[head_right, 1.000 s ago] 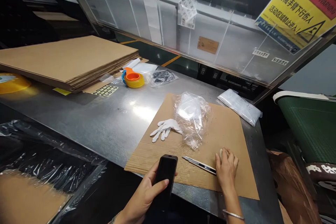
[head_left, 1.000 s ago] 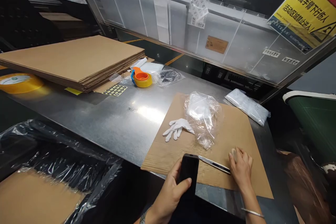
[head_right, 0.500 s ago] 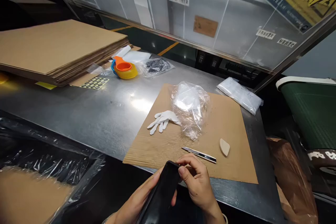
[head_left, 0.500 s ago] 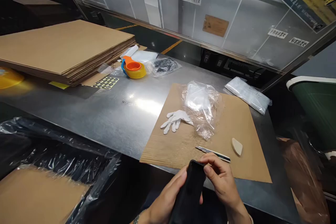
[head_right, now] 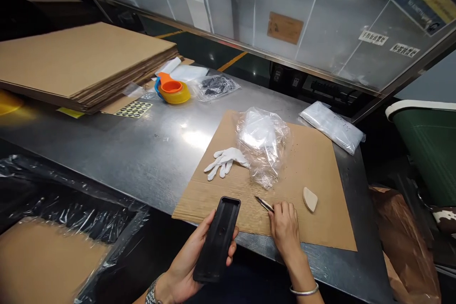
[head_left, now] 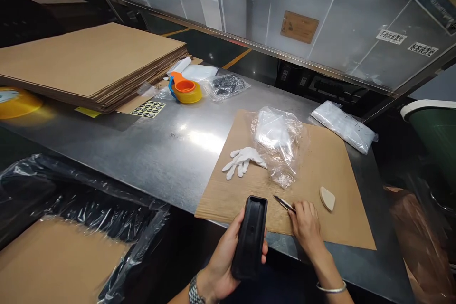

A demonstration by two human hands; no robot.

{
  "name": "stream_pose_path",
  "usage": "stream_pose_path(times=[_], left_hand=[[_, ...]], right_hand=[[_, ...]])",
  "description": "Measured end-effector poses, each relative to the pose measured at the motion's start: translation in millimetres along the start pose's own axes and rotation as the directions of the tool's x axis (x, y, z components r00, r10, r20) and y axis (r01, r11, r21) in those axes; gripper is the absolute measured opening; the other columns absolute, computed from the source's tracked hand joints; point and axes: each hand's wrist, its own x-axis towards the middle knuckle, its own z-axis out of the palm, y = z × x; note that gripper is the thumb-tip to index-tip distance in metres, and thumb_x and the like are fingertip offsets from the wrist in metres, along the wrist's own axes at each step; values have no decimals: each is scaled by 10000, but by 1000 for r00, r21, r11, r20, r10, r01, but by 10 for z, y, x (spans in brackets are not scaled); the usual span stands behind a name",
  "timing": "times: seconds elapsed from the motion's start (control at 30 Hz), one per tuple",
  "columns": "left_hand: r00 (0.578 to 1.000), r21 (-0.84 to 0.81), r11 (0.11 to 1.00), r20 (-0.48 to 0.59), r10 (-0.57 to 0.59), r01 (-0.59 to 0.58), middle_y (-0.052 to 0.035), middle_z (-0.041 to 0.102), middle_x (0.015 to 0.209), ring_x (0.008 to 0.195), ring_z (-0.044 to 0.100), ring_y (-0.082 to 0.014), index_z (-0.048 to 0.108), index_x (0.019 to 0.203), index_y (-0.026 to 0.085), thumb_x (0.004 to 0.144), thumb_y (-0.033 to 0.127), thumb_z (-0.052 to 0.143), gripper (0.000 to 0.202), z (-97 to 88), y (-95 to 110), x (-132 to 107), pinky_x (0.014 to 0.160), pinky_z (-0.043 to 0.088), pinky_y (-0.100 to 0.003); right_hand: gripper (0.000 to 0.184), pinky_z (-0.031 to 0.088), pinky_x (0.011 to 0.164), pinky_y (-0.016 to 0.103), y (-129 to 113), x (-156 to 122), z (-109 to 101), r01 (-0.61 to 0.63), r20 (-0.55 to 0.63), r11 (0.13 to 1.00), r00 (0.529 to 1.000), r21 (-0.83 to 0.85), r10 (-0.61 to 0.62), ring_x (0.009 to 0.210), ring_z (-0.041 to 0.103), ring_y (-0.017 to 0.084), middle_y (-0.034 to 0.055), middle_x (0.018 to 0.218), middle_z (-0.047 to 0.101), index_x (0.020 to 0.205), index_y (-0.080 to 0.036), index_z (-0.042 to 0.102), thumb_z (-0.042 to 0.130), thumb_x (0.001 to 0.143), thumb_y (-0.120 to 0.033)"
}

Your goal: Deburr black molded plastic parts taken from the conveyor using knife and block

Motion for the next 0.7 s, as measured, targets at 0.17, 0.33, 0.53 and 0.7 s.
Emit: stream_pose_path(times=[0.17,0.33,0.53,0.7], left_hand=[[990,-32,991,-49,130,-131,-58,630,696,523,593,-134,630,819,85,865,492,403,468,4,57,-1,487,502,-248],[981,-55,979,-31,193,-194,-38,611,686,510,579,-126,625,793,96,871,496,375,478,37,141,22,484,500,-249],[967,-47,966,-16,254,-254,-53,607,635,521,575,-123,622,769,91,871,524,338,528,84,218,17,506,495,-232],[952,-36,954,-85,294,-298,-50,611,603,510,573,-125,613,774,101,872,523,330,517,111,239,2,491,484,-225]], right_hand=[[225,458,660,291,-283,-124,-212,-35,71,994,997,107,28,760,567,191,71,840,587,971,-185,499,323,935,-319],[286,453,590,216,-768,-264,-506,-227,323,857,943,462,76,653,576,140,8,737,578,1156,-214,439,318,942,-360],[378,385,508,203,-1124,-320,-588,-314,519,724,852,614,-72,516,493,103,-15,564,493,673,-199,466,344,917,-461],[377,386,465,187,-1238,-322,-603,-489,718,681,692,545,-78,480,530,105,-23,525,533,801,-200,526,366,891,-529]])
